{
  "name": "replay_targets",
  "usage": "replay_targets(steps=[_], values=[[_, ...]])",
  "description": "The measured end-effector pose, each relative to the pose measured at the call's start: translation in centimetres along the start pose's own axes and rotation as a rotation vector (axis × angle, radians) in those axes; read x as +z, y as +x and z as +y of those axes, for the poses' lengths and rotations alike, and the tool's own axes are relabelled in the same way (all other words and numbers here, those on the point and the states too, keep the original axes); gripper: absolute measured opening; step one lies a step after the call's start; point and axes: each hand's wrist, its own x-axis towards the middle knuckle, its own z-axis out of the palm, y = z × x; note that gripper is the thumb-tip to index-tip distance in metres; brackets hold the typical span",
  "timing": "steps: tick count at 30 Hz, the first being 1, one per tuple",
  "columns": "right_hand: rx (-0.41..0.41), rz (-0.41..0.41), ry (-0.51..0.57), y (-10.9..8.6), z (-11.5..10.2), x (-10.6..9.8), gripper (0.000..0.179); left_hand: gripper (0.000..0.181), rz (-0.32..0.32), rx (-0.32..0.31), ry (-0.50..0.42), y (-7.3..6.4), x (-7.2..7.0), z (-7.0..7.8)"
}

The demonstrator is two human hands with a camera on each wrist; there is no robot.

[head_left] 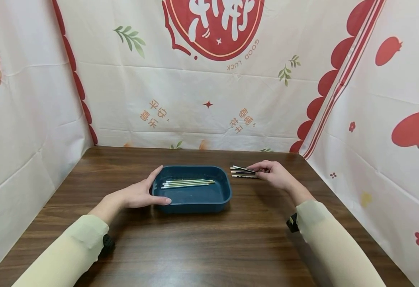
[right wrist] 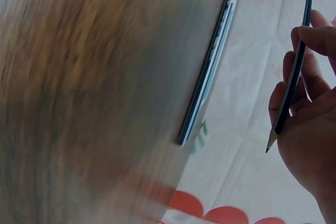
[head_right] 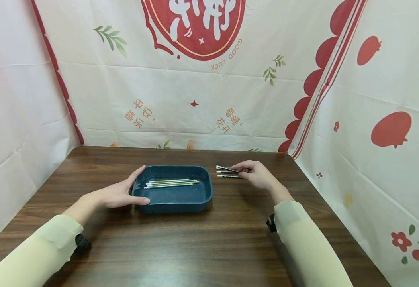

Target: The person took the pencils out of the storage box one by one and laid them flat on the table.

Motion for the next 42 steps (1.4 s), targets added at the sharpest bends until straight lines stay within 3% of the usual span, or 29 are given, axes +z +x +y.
replay_targets(steps=[12,17,42], values=[[0.046,-0.121,-0.018,-0.1,2.7,0.4,0.03,0.131,-0.001,0.003,-0.009,0.1,0.1,-0.2],[0.039,-0.163,-0.086,0.2,3.3,0.7,0.03,0.131,-0.003,0.006,-0.015,0.1,0.2,-0.3],[0.081,-0.183,-0.164,1.5,3.4,1.9,0.032,0.13,-0.006,0.006,-0.016,0.2,0.2,-0.2]])
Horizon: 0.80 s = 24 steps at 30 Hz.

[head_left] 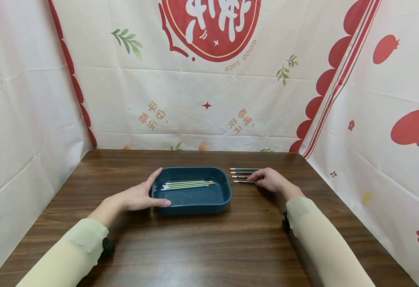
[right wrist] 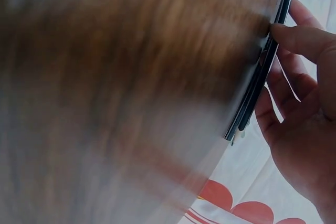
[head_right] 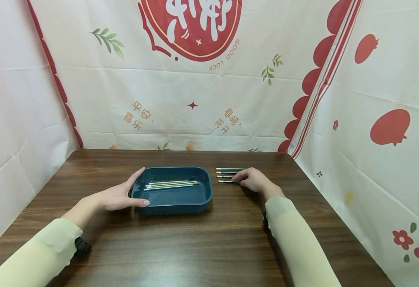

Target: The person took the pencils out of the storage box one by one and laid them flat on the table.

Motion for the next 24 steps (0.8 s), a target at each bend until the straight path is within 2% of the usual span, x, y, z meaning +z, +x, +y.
replay_targets(steps=[24], values=[[0.042,0.007,-0.038,0.84,-0.07,0.21,0.034,0.13,-0.006,-0.005,-0.006,-0.14,-0.12,0.17]])
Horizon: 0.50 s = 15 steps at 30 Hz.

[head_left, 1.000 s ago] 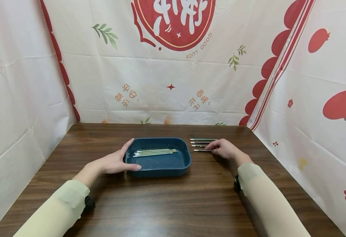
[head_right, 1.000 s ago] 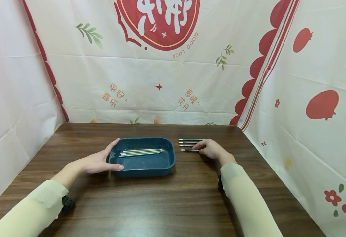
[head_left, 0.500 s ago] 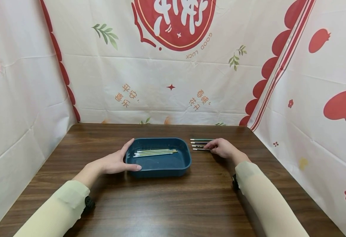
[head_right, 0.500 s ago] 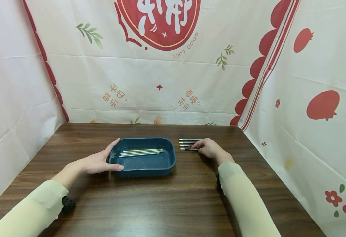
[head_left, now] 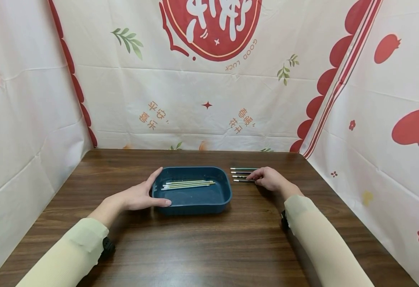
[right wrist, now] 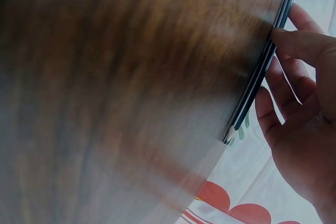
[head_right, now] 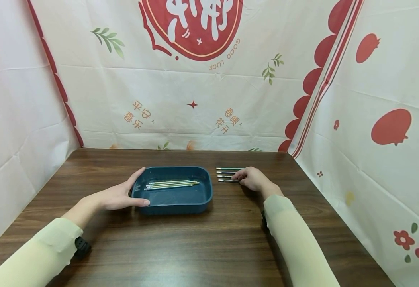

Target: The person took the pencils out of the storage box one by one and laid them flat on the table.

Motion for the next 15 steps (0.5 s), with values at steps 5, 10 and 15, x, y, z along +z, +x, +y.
replay_targets(steps=[5,10,15], values=[[0.0,0.002,0.007,-0.01,-0.08,-0.03,0.033,0.13,0.0,0.002,-0.001,-0.01,-0.06,0.02],[0.005,0.0,0.016,-0.08,-0.08,0.05,0.033,0.13,0.001,0.001,0.006,0.0,-0.01,-0.05],[0.013,0.0,0.018,-0.09,0.0,0.04,0.033,0.13,0.0,-0.002,0.006,-0.02,-0.02,-0.01]])
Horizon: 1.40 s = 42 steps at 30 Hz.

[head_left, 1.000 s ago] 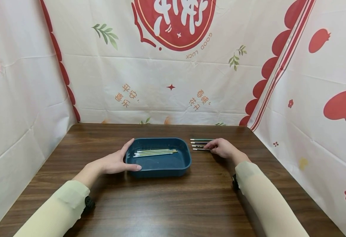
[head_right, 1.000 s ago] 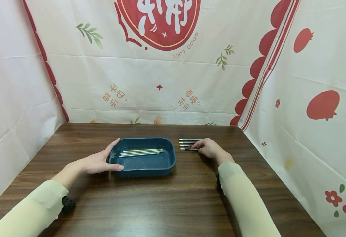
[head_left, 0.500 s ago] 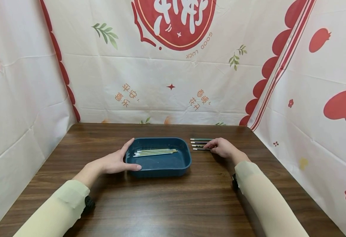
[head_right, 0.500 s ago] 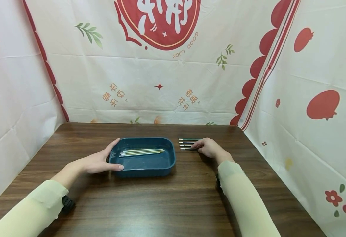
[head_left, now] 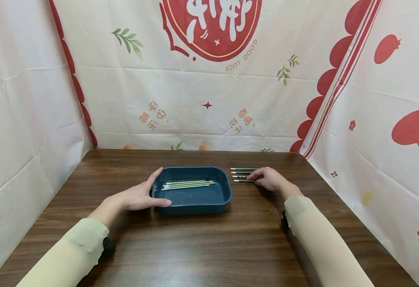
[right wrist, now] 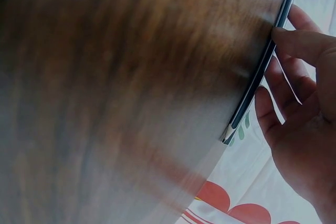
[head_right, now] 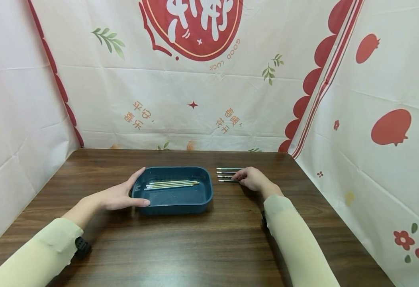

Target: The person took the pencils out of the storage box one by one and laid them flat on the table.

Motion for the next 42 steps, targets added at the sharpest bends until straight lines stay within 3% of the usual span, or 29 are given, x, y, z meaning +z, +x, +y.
replay_targets(steps=[17,23,33,42], values=[[-0.025,0.01,0.025,0.0,0.2,-0.2,0.032,0.13,0.006,0.004,0.004,0.0,0.0,0.0],[-0.074,0.042,0.041,-0.3,-0.7,-0.6,0.03,0.131,0.003,-0.003,0.01,0.0,0.0,0.0],[-0.13,0.108,0.116,-0.4,-5.6,-1.5,0.031,0.131,-0.003,-0.004,0.0,0.2,-0.1,-0.1],[-0.251,0.067,0.173,0.0,-11.6,-1.1,0.034,0.13,-0.005,0.001,0.001,0.2,-0.2,-0.1]])
